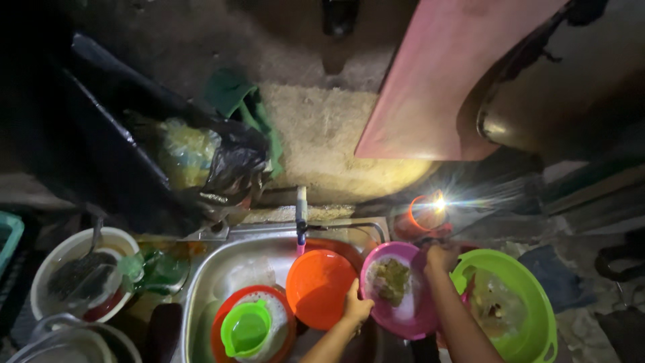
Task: The person checks a pot of yellow liquid on a gas stove, stirs it with a spatula, and then moves to the sink to wash several plastic bowls and a green leafy vegetable under running water.
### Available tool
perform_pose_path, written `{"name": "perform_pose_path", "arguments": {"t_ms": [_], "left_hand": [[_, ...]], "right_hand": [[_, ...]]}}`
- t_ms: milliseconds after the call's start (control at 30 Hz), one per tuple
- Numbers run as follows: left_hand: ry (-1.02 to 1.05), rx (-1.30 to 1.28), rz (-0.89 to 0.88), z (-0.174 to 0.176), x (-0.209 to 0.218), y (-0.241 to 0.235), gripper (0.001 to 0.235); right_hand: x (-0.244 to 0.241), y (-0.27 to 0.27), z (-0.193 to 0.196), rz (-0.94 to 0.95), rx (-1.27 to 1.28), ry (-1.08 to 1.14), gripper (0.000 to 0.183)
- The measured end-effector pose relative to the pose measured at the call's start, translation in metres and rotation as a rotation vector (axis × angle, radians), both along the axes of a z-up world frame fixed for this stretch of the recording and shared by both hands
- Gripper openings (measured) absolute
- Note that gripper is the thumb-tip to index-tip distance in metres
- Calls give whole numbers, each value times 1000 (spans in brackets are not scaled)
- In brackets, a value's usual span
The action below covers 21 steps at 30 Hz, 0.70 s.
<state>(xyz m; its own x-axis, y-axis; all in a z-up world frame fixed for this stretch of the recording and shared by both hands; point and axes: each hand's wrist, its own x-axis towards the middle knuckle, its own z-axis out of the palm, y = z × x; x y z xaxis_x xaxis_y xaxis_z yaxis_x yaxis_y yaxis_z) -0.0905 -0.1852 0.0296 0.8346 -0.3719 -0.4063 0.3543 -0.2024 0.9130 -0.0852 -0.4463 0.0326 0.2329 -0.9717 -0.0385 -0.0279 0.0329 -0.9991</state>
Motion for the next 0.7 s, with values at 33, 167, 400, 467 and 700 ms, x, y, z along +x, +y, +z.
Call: {"name": "perform_pose_path", "arguments": {"t_ms": [33, 167, 400, 467, 700], "left_hand": [[56, -19, -12, 1, 3, -1, 90], [63, -58, -45, 3, 11, -2, 90], [-69, -67, -125, -2, 20, -15, 91], [67, -1, -127, -3, 23, -23, 89], [250, 58, -139, -16, 19, -28, 83]], "right_hand": [[3, -7, 2, 35, -18, -144, 43], [13, -24, 10, 1, -146, 160, 39], [23, -34, 14, -38, -65, 201, 34], [25, -40, 12, -47, -70, 209, 32], [19, -36, 17, -39, -90, 240, 28]]}}
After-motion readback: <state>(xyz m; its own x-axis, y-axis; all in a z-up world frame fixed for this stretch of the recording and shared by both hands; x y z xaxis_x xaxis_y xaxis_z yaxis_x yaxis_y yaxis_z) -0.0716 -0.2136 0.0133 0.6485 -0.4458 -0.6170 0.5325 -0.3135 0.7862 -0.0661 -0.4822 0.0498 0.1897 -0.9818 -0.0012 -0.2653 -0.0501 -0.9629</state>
